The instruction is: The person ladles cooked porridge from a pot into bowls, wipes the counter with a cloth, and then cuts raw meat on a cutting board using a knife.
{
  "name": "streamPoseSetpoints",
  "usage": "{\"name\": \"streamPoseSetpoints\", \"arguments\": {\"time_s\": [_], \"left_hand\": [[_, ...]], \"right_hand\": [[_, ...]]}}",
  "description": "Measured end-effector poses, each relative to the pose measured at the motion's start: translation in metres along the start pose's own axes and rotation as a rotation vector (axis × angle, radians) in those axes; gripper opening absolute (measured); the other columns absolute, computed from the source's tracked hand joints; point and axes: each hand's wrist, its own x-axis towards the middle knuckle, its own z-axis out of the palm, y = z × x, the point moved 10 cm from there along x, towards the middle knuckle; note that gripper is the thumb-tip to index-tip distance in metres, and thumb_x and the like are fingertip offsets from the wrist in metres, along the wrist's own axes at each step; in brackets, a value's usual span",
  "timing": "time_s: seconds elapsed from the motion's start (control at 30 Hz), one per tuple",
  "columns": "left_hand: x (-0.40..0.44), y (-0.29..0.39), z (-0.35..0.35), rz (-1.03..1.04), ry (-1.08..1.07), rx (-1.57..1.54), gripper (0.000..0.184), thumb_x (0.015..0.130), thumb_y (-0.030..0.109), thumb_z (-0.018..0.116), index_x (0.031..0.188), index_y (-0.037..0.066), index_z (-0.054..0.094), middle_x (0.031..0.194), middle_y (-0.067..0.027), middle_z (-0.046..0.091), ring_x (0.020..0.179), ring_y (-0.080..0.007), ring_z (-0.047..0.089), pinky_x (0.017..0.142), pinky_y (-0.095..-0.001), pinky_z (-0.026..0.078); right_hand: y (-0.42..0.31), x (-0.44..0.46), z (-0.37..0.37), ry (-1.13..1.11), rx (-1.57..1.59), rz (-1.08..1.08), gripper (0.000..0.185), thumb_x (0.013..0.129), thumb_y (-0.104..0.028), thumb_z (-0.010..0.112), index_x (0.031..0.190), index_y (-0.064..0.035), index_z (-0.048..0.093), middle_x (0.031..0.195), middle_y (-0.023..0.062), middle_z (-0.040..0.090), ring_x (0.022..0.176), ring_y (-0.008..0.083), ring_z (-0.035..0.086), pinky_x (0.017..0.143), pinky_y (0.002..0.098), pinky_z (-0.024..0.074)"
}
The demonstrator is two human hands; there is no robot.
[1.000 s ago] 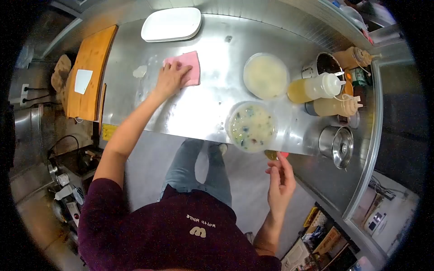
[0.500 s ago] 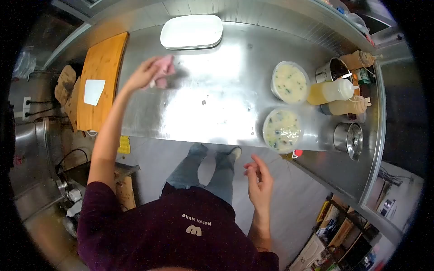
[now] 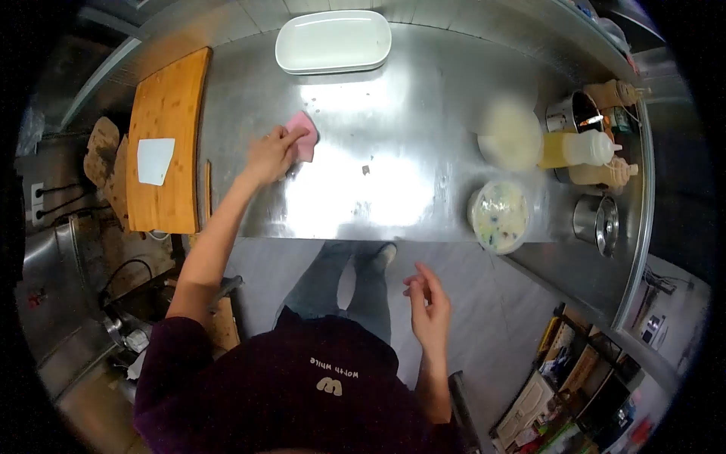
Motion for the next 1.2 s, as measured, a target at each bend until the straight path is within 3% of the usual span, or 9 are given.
{"name": "streamPoseSetpoints", "arguments": {"time_s": [0.13, 0.23, 0.33, 0.4, 0.73, 0.77, 0.87, 0.93, 1.2], "left_hand": [[-0.021, 0.021, 0.014, 0.091, -0.082, -0.118, 0.030, 0.087, 0.018, 0.039, 0.114, 0.018, 0.053, 0.094, -0.0087, 0.055, 0.084, -0.0255, 0.056, 0.074, -0.0368, 0.046], [-0.004, -0.003, 0.027, -0.033, -0.389, -0.652, 0.031, 0.086, 0.016, 0.037, 0.113, 0.012, 0.053, 0.100, -0.0104, 0.058, 0.093, -0.0225, 0.057, 0.077, -0.0329, 0.047], [0.030, 0.004, -0.011, -0.060, -0.555, -1.192, 0.033, 0.086, 0.014, 0.033, 0.112, 0.006, 0.052, 0.089, -0.0088, 0.059, 0.080, -0.0166, 0.059, 0.068, -0.0279, 0.049], [0.067, -0.015, -0.027, -0.117, -0.389, -0.874, 0.034, 0.086, 0.014, 0.031, 0.111, 0.004, 0.051, 0.080, -0.0070, 0.059, 0.063, -0.0152, 0.058, 0.056, -0.0258, 0.048], [0.092, 0.018, 0.000, 0.103, -0.257, -0.295, 0.033, 0.086, 0.019, 0.030, 0.105, 0.011, 0.057, 0.075, -0.0090, 0.058, 0.057, -0.0139, 0.055, 0.052, -0.0303, 0.045], [0.081, 0.024, 0.016, 0.075, -0.384, -0.313, 0.033, 0.086, 0.020, 0.030, 0.103, 0.012, 0.058, 0.074, -0.0093, 0.059, 0.059, -0.0164, 0.058, 0.054, -0.0318, 0.046], [0.041, 0.037, 0.028, 0.298, -0.223, -0.186, 0.030, 0.086, 0.021, 0.034, 0.101, 0.014, 0.059, 0.093, -0.0095, 0.061, 0.082, -0.0256, 0.059, 0.073, -0.0344, 0.045], [0.013, 0.037, 0.043, 0.196, -0.376, -0.139, 0.028, 0.085, 0.020, 0.036, 0.099, 0.013, 0.059, 0.099, -0.0103, 0.059, 0.091, -0.0279, 0.056, 0.079, -0.0358, 0.043], [-0.049, 0.040, 0.010, 0.222, -0.326, -0.250, 0.033, 0.081, 0.013, 0.036, 0.106, 0.012, 0.057, 0.107, -0.0113, 0.056, 0.093, -0.0283, 0.055, 0.080, -0.0358, 0.043]], "right_hand": [[0.001, -0.004, -0.001, -0.022, 0.005, -0.028, 0.029, 0.090, -0.008, 0.049, 0.117, 0.0002, 0.051, 0.085, 0.0072, 0.057, 0.074, 0.0111, 0.054, 0.065, 0.0223, 0.0445], [0.003, -0.009, -0.006, -0.039, 0.006, -0.037, 0.029, 0.090, -0.008, 0.049, 0.117, 0.0002, 0.051, 0.085, 0.0071, 0.057, 0.074, 0.0110, 0.054, 0.065, 0.0224, 0.0453], [0.014, -0.013, -0.015, -0.006, -0.002, -0.029, 0.029, 0.090, -0.008, 0.049, 0.117, 0.0001, 0.050, 0.085, 0.0070, 0.057, 0.074, 0.0111, 0.054, 0.065, 0.0228, 0.0462], [0.021, -0.016, -0.019, 0.013, -0.007, 0.000, 0.029, 0.089, -0.007, 0.049, 0.117, 0.0000, 0.051, 0.084, 0.0066, 0.058, 0.072, 0.0101, 0.054, 0.065, 0.0222, 0.0457], [0.044, -0.029, -0.021, 0.051, 0.019, 0.058, 0.028, 0.089, -0.009, 0.049, 0.116, -0.0001, 0.052, 0.083, 0.0060, 0.059, 0.070, 0.0099, 0.054, 0.063, 0.0221, 0.0451], [0.044, -0.029, -0.021, 0.040, 0.009, 0.066, 0.028, 0.089, -0.008, 0.048, 0.116, -0.0001, 0.051, 0.083, 0.0059, 0.058, 0.071, 0.0100, 0.054, 0.064, 0.0221, 0.0453], [0.041, -0.031, -0.021, 0.022, -0.005, 0.077, 0.028, 0.090, -0.007, 0.048, 0.117, 0.0000, 0.050, 0.083, 0.0058, 0.057, 0.073, 0.0100, 0.053, 0.065, 0.0221, 0.0454], [0.039, -0.031, -0.021, 0.025, 0.007, 0.061, 0.028, 0.090, -0.007, 0.048, 0.117, 0.0000, 0.050, 0.082, 0.0056, 0.057, 0.073, 0.0098, 0.053, 0.065, 0.0218, 0.0452], [0.035, -0.028, -0.019, -0.032, 0.012, 0.027, 0.028, 0.090, -0.007, 0.047, 0.117, -0.0001, 0.050, 0.084, 0.0053, 0.056, 0.079, 0.0109, 0.055, 0.066, 0.0220, 0.0455]]}}
